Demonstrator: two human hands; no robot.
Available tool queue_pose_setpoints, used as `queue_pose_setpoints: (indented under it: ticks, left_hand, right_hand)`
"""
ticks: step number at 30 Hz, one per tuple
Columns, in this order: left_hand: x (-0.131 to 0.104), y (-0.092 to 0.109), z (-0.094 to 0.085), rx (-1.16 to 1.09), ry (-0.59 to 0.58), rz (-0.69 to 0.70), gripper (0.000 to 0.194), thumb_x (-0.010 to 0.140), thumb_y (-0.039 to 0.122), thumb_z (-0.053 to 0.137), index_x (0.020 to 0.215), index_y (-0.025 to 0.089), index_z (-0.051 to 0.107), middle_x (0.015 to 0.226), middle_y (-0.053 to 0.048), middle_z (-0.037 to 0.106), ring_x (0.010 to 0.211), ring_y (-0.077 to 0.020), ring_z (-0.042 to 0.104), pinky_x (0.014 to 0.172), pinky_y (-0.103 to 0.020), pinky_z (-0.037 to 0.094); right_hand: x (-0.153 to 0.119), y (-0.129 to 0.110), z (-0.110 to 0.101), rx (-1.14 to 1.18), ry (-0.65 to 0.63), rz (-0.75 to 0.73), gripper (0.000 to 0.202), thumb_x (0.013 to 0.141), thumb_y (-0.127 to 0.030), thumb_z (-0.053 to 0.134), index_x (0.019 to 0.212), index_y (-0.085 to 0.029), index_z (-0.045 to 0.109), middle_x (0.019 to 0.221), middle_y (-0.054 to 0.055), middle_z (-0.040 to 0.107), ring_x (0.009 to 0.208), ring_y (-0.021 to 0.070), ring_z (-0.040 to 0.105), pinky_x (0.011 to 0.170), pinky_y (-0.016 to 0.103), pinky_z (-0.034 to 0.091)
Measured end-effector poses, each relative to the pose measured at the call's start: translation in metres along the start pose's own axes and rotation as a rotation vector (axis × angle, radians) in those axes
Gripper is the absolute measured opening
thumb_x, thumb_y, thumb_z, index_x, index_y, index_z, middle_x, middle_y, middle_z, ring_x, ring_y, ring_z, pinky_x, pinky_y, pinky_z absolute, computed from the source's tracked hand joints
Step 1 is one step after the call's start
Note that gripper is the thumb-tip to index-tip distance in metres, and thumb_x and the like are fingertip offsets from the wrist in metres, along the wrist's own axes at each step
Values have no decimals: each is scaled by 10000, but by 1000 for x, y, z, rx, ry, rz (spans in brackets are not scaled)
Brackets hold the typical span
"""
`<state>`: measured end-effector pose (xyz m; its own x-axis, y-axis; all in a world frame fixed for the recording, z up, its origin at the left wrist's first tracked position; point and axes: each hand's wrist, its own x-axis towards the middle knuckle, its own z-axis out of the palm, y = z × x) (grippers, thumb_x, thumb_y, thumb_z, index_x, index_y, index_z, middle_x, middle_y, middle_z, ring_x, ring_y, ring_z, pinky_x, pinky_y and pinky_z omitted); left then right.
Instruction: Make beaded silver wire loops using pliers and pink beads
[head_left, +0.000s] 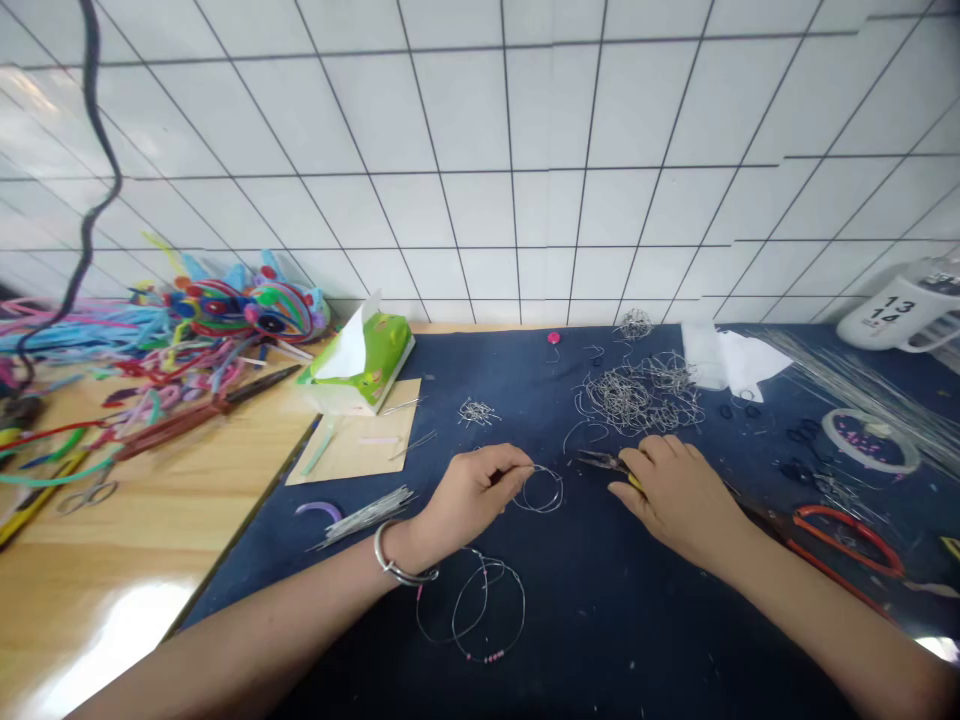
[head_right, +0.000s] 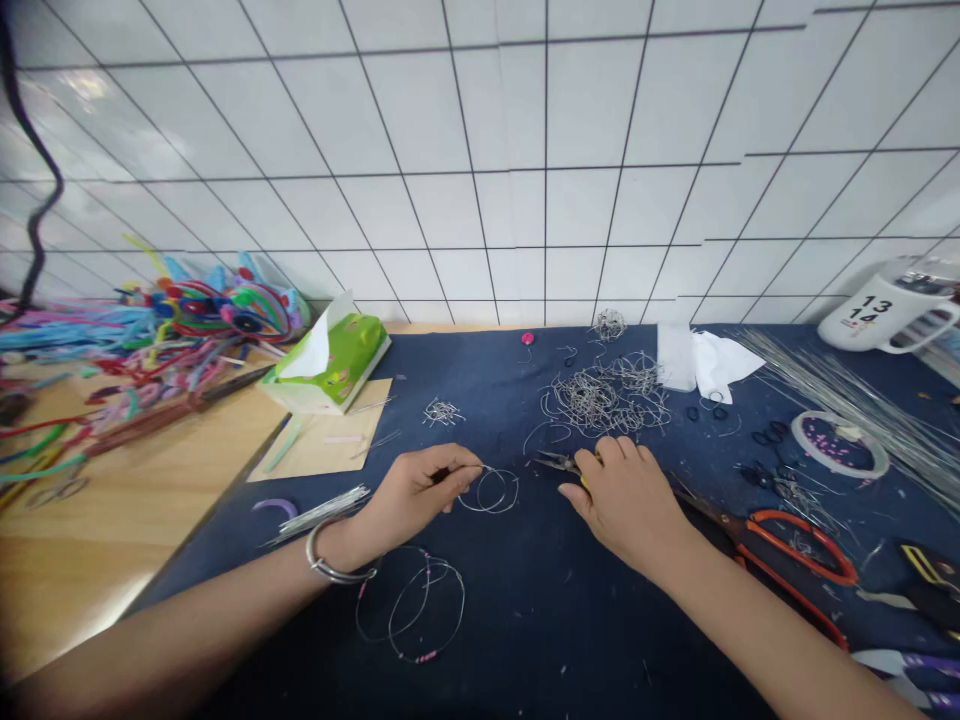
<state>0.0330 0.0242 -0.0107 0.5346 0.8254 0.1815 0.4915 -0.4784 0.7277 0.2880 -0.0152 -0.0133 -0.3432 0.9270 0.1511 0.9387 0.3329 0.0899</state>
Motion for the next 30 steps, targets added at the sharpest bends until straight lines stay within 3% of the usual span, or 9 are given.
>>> queue_pose_setpoints:
  ticks: [6, 11, 16, 20, 25, 30]
  left_hand:
    - [12, -9, 11, 227, -91, 71, 154, 853, 218, 470, 906, 203, 614, 859, -19, 603, 779, -138, 578, 733, -260, 466]
    - [18, -4, 15, 447, -154, 39, 168, 845, 262, 481, 971, 197, 571, 930, -41, 564, 781, -153, 588, 703, -270, 479]
    - [23, 6, 20, 625, -255, 10, 157, 865, 256, 424, 861, 167, 554, 888, -55, 550, 715, -173, 597, 607, -278, 465]
    - [23, 9, 22, 635, -245, 6, 139, 861, 239, 419, 867, 143, 519, 895, -85, 562, 697, -190, 596, 590, -295, 455]
    - [3, 13, 12, 605, -197, -14, 91, 881, 223, 390, 896, 175, 466, 771, -26, 587, 668, -170, 600, 594, -272, 453]
    - [-30, 17, 1, 584, -119, -44, 125, 905, 240, 342, 915, 168, 444, 812, -38, 582, 678, -170, 590, 595, -272, 446]
  right_hand:
    - [-4, 2, 1, 5, -42, -37, 493, 796, -495, 451, 1160, -166, 495, 1105, 138, 503, 1031, 304, 417, 848, 447, 299]
    - [-8, 3, 1, 18, -47, -73, 580, 767, -532, 463, 1217, -166, 469, 1187, 158, 475, 1105, 333, 382, 889, 483, 272]
    - [-10, -4, -2, 59, -1, -89, 562, 771, -496, 494, 1222, -162, 467, 1200, 156, 468, 1124, 325, 375, 906, 479, 274]
    - [-13, -14, -7, 132, 31, -115, 509, 772, -441, 532, 1195, -161, 485, 1180, 153, 481, 1084, 310, 410, 878, 460, 318]
    - [-18, -25, -11, 375, 31, -171, 266, 841, -292, 468, 1055, -174, 572, 1013, 98, 578, 963, 227, 500, 852, 371, 372]
    - [-9, -46, -19, 803, -147, -86, 259, 881, -294, 379, 877, -211, 624, 816, 17, 623, 756, 142, 563, 687, 255, 417]
